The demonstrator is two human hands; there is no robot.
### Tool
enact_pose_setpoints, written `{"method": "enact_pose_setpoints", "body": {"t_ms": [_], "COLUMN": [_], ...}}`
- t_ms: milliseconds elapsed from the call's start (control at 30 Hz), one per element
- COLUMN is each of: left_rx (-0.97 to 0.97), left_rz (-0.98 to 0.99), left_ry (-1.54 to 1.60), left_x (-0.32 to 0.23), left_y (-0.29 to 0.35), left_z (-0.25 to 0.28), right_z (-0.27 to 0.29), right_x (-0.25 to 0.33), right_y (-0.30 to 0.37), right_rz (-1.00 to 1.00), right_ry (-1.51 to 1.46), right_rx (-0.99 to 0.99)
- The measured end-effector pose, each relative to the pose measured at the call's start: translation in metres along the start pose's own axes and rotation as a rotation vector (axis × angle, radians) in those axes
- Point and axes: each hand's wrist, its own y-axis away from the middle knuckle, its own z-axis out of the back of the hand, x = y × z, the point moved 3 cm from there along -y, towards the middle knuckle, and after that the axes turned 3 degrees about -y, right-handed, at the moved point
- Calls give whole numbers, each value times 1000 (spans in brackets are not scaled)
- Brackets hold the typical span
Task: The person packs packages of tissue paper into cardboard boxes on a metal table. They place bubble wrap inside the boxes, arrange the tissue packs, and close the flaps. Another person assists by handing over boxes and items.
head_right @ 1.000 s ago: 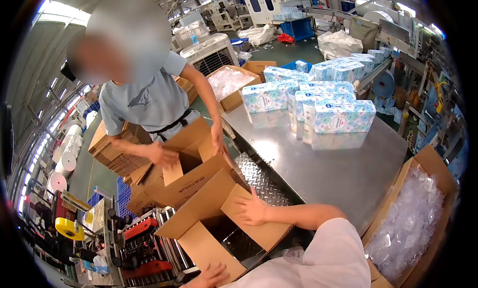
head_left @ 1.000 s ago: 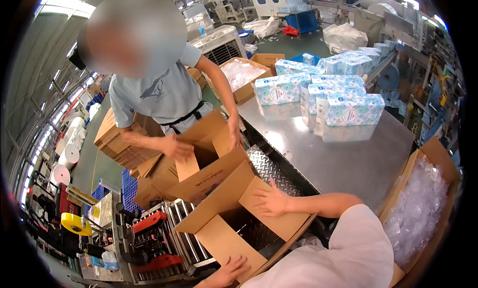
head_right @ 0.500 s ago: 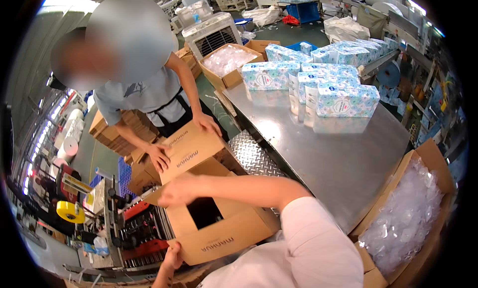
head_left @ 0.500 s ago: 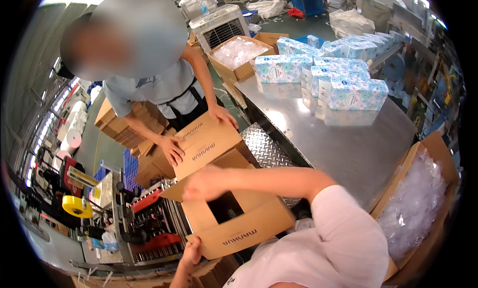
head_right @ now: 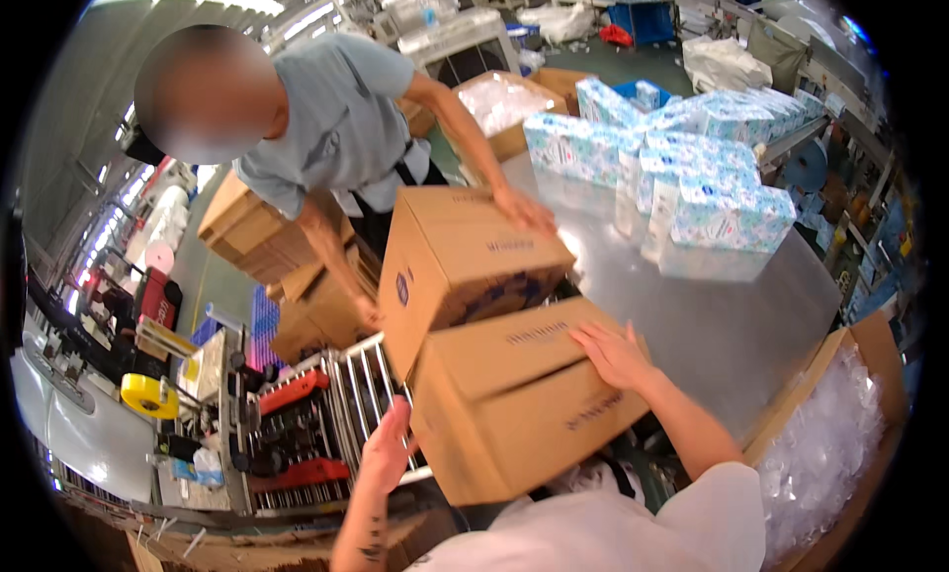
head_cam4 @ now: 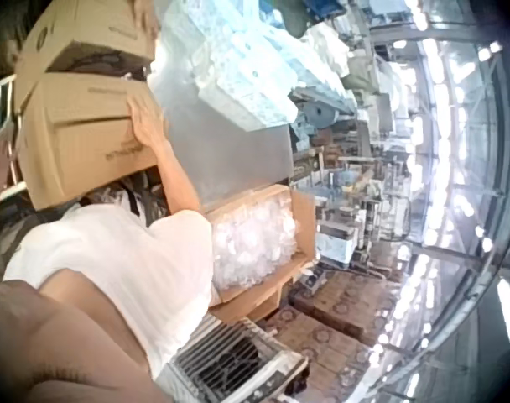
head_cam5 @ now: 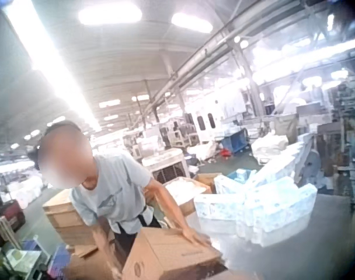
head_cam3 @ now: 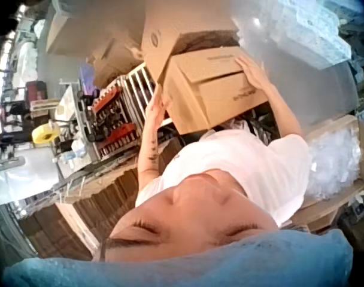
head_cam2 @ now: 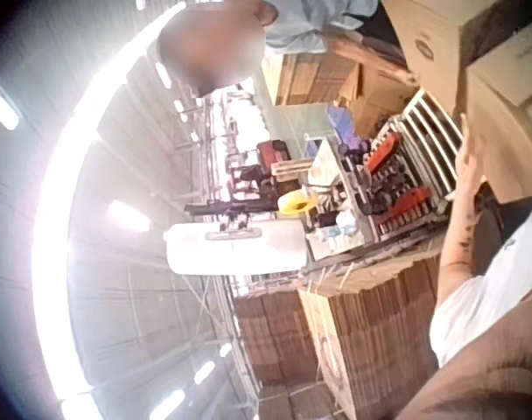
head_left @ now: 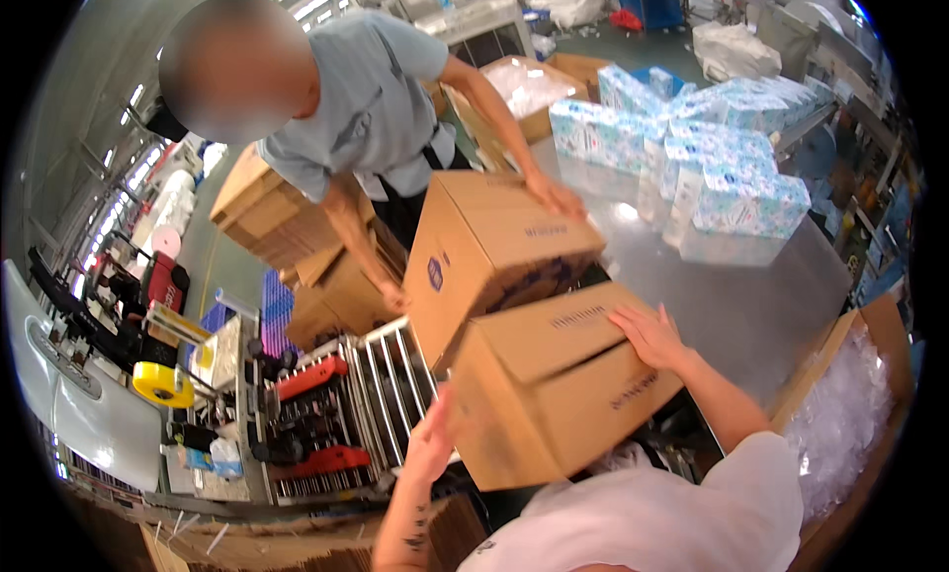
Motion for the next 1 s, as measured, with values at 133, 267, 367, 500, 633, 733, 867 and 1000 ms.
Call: {"method": "enact_pose_setpoints", "body": {"t_ms": [133,267,367,500,633,733,867,1000], "left_rx": [-975,-392,-442,-623,-469,-195,245,500], "left_rz": [647,503,290,70,65,-54,182,-36], "left_ry": [-271,121,103,-90,-425,-979,-1358,-1519], "left_x": [189,192,70,-43,-80,-34,68,118], "left_y": [40,87,117,156,125,95,86,96], "left_z": [161,178,165,127,46,-11,-86,-98], "right_z": [-19,-52,-114,-203,-215,-272,-190,-93], "right_x": [-46,-76,-87,-57,-32,-156,-94,113], "right_y": [-6,-17,-19,-12,4,36,-24,-15], "right_rz": [-75,-92,-249,-658,-632,-1044,-466,240], "right_ry": [-229,-399,-860,-1620,-1974,-1080,-905,-131], "right_rx": [-78,-56,-59,33,465,554,97,150]}}
